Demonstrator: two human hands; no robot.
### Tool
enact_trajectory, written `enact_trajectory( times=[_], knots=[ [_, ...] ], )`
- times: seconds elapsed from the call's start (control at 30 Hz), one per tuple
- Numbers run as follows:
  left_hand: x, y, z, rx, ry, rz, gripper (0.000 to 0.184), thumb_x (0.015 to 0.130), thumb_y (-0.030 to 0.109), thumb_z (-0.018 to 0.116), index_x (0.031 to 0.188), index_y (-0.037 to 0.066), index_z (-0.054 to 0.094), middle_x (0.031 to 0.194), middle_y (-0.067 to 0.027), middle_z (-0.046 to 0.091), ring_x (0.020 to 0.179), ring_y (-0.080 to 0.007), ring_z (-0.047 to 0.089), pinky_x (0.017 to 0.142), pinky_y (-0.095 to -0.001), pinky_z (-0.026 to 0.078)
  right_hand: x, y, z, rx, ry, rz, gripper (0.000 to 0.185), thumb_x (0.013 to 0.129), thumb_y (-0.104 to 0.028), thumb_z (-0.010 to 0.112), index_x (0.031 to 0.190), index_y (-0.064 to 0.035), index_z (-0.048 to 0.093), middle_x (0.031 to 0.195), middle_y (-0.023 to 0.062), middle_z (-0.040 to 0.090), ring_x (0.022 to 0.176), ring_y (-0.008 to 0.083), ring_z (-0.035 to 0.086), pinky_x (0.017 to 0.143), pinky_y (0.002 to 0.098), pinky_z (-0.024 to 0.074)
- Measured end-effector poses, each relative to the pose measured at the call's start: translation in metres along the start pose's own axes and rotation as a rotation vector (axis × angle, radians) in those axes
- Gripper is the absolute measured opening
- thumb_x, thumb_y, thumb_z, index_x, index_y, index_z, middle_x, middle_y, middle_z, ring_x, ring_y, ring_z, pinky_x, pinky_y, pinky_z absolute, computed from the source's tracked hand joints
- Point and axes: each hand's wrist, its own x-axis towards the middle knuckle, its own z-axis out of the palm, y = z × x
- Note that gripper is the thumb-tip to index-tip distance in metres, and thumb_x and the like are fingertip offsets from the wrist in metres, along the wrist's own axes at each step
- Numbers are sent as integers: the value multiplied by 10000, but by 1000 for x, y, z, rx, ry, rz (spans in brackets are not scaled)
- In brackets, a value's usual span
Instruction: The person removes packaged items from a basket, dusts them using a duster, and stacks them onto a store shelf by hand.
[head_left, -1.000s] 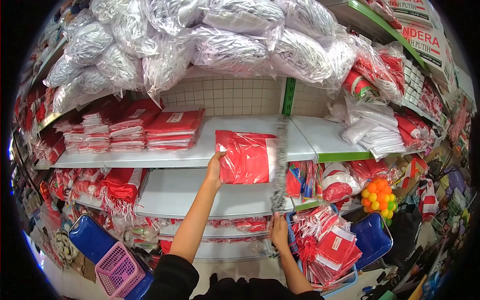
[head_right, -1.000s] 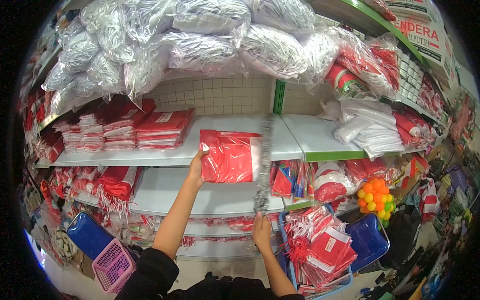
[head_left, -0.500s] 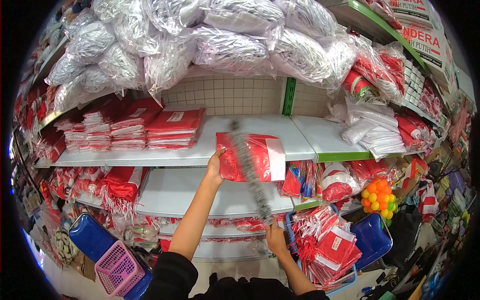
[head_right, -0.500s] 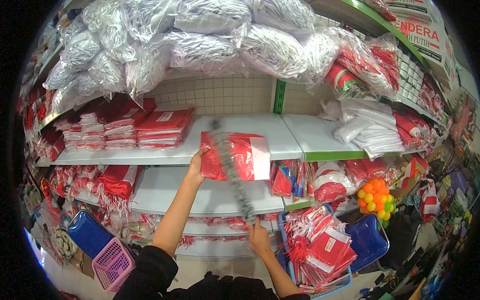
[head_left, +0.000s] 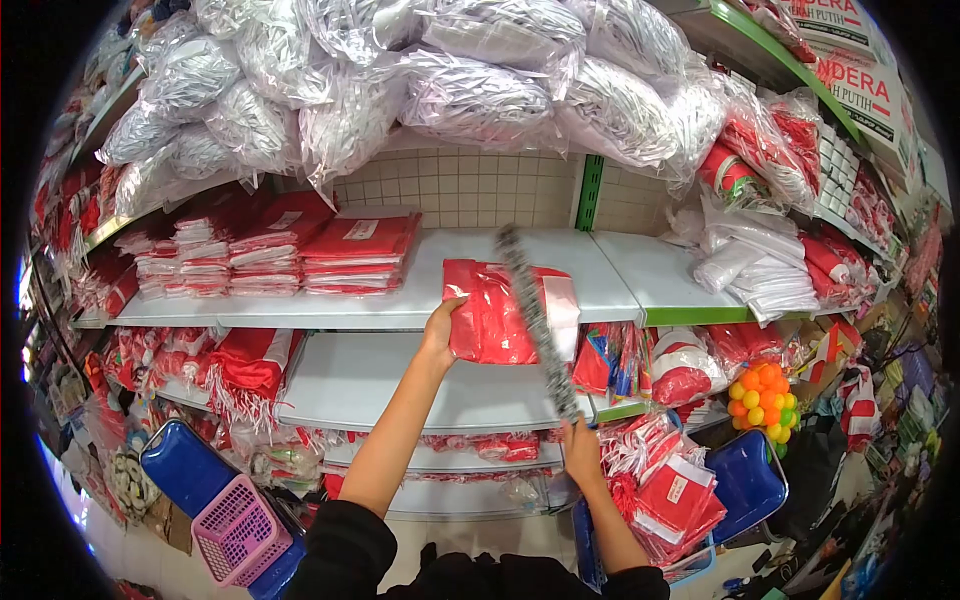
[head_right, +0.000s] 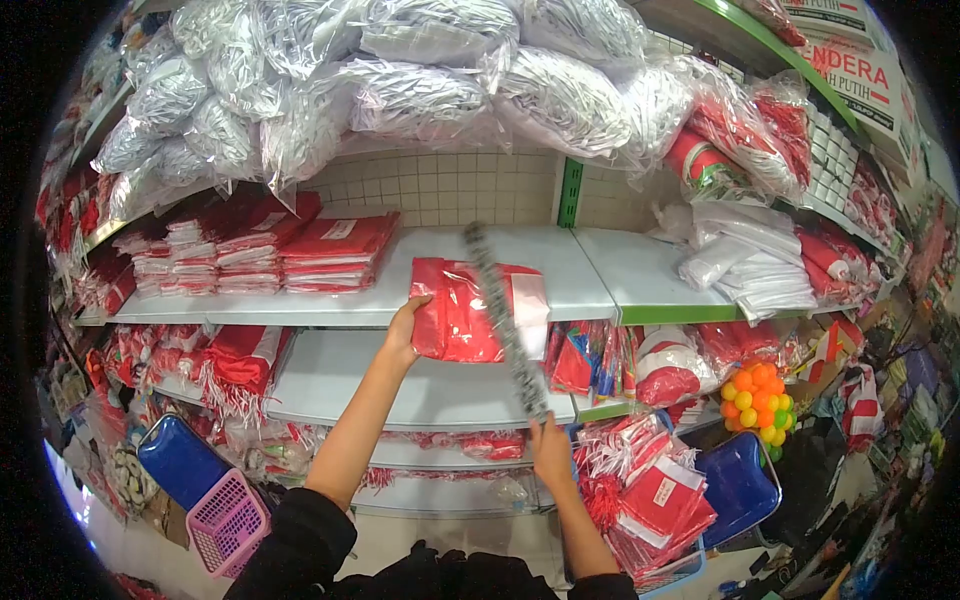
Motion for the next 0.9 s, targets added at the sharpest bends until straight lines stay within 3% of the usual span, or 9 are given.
enact_trajectory(
  times=[0.1,0.17,0.23,0.33,0.53,0.67,0.77,0.87,0.9],
  knots=[
    [3,5,0,72,-72,20,301,873,128,523,1139,-5,481,1057,-138,599,931,-253,620,825,-398,527,33,-20,-29,105,150,111,386,925,-270,482,1027,102,458,719,318,548,686,476,532,609,495,389],
    [-1,8,3,126,-86,38,306,874,100,520,1158,-4,469,1078,-138,590,946,-249,618,824,-403,533,57,-32,-49,15,235,86,352,906,-236,500,1025,94,462,839,306,571,716,467,543,630,487,415],
    [-1,6,2,145,-92,77,311,880,92,508,1174,5,458,1098,-139,580,952,-248,616,817,-405,539,84,-31,-61,-297,466,-198,339,863,-181,521,1071,82,473,957,292,565,767,437,585,622,461,475],
    [-5,7,3,174,-91,114,336,883,86,508,1206,21,443,1118,-140,571,964,-245,613,825,-399,537,124,-57,-88,-458,303,-9,276,803,-109,550,1026,48,514,984,248,565,776,390,614,670,449,505],
    [-16,25,5,185,-195,168,411,863,63,557,1253,34,431,1145,-120,566,993,-215,601,850,-371,523,188,-62,-102,-669,87,-151,287,767,-192,638,928,32,558,941,225,584,776,364,629,687,433,513],
    [-24,46,6,304,-272,158,445,854,64,584,1268,37,426,1161,-111,564,1026,-205,589,858,-361,513,197,-79,-93,-689,114,-149,508,778,-228,646,1173,52,493,1117,257,522,865,381,604,732,421,504],
    [-30,55,0,336,-328,178,449,850,62,592,1265,22,426,1149,-104,573,1027,-194,586,871,-343,500,158,-120,-95,-656,308,-418,694,793,-241,652,1336,46,329,1244,276,423,1018,384,536,859,389,456],
    [-40,64,-16,254,-425,183,457,842,59,602,1260,5,426,1146,-102,576,1038,-186,579,895,-333,481,120,-146,-79,-70,343,-376,798,790,-240,677,1388,36,226,1309,270,361,1174,350,429,927,362,403],
    [-38,65,-28,214,-487,181,478,832,69,618,1263,1,423,1158,-99,571,1051,-187,571,902,-323,471,116,-139,-66,134,278,-348,762,794,-225,679,1371,37,256,1300,252,383,1171,326,436,935,353,396]
  ],
)
